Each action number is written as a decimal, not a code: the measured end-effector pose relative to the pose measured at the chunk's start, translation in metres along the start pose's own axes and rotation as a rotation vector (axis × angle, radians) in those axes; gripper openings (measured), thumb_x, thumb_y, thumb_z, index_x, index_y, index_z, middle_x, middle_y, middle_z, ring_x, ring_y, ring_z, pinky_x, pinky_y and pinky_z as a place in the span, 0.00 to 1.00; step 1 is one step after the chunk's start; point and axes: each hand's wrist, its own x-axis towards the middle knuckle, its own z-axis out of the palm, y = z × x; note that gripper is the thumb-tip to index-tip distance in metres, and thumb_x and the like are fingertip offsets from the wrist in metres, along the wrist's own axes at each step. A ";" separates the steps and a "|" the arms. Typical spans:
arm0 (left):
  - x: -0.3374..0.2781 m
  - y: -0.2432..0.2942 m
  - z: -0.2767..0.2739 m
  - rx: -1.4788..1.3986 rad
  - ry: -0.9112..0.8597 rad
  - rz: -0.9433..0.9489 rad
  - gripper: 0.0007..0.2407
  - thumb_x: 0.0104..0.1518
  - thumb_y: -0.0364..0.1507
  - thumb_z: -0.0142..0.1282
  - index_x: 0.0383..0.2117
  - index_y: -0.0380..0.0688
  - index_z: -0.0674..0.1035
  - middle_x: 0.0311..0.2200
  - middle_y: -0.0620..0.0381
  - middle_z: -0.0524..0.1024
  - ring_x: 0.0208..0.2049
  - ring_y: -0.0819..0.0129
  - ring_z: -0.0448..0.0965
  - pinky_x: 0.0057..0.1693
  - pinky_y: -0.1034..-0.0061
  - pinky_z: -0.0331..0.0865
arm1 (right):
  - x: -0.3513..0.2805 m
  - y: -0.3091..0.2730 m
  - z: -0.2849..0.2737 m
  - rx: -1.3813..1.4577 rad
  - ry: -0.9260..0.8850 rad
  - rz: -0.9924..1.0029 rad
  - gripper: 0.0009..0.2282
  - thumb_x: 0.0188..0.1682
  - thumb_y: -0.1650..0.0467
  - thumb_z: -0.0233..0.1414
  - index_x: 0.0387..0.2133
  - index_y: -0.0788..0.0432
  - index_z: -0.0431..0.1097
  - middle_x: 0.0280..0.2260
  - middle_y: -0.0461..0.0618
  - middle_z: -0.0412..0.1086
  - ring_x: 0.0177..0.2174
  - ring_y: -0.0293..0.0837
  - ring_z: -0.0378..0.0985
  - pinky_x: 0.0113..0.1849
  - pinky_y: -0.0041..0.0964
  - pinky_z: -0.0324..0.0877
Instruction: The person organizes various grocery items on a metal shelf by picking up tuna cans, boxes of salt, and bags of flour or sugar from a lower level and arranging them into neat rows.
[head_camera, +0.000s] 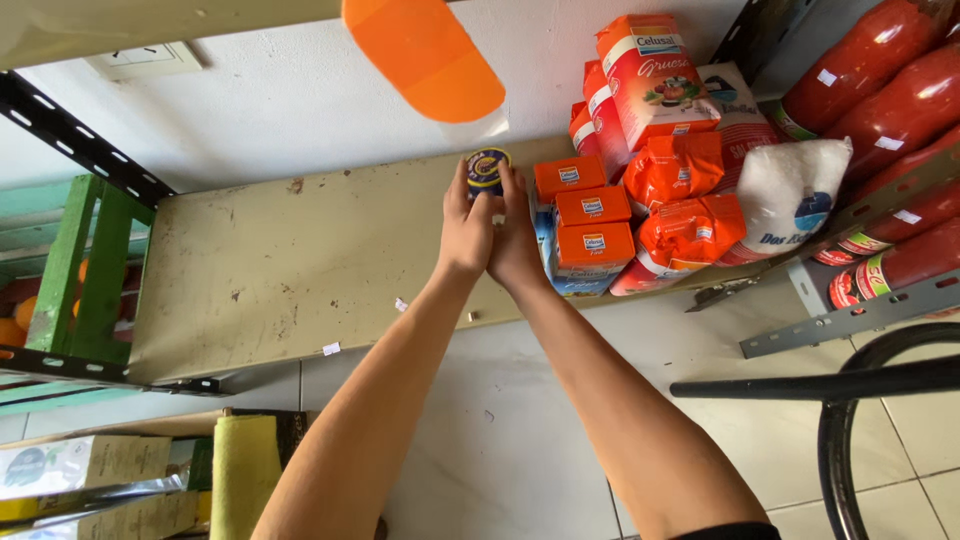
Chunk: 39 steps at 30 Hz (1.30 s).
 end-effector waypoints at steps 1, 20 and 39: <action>-0.018 0.000 -0.001 0.000 0.000 0.000 0.38 0.56 0.38 0.54 0.79 0.54 0.59 0.77 0.40 0.57 0.70 0.47 0.72 0.71 0.55 0.71 | -0.012 -0.009 -0.003 0.000 0.000 0.000 0.42 0.54 0.82 0.56 0.80 0.52 0.41 0.77 0.75 0.27 0.75 0.72 0.34 0.72 0.57 0.51; -0.382 0.098 -0.004 0.218 -0.190 0.213 0.20 0.64 0.37 0.48 0.59 0.47 0.81 0.41 0.58 0.76 0.43 0.65 0.82 0.53 0.70 0.77 | -0.338 -0.212 -0.126 -0.112 0.289 -0.148 0.22 0.34 0.81 0.70 0.44 0.58 0.79 0.52 0.53 0.68 0.54 0.47 0.79 0.48 0.36 0.87; -0.219 0.377 0.055 1.075 0.299 1.383 0.22 0.43 0.36 0.58 0.48 0.48 0.83 0.47 0.47 0.74 0.55 0.44 0.74 0.61 0.50 0.67 | -0.009 -0.524 -0.197 -0.462 0.533 -0.517 0.20 0.38 0.64 0.75 0.45 0.52 0.82 0.45 0.48 0.80 0.26 0.43 0.73 0.31 0.36 0.72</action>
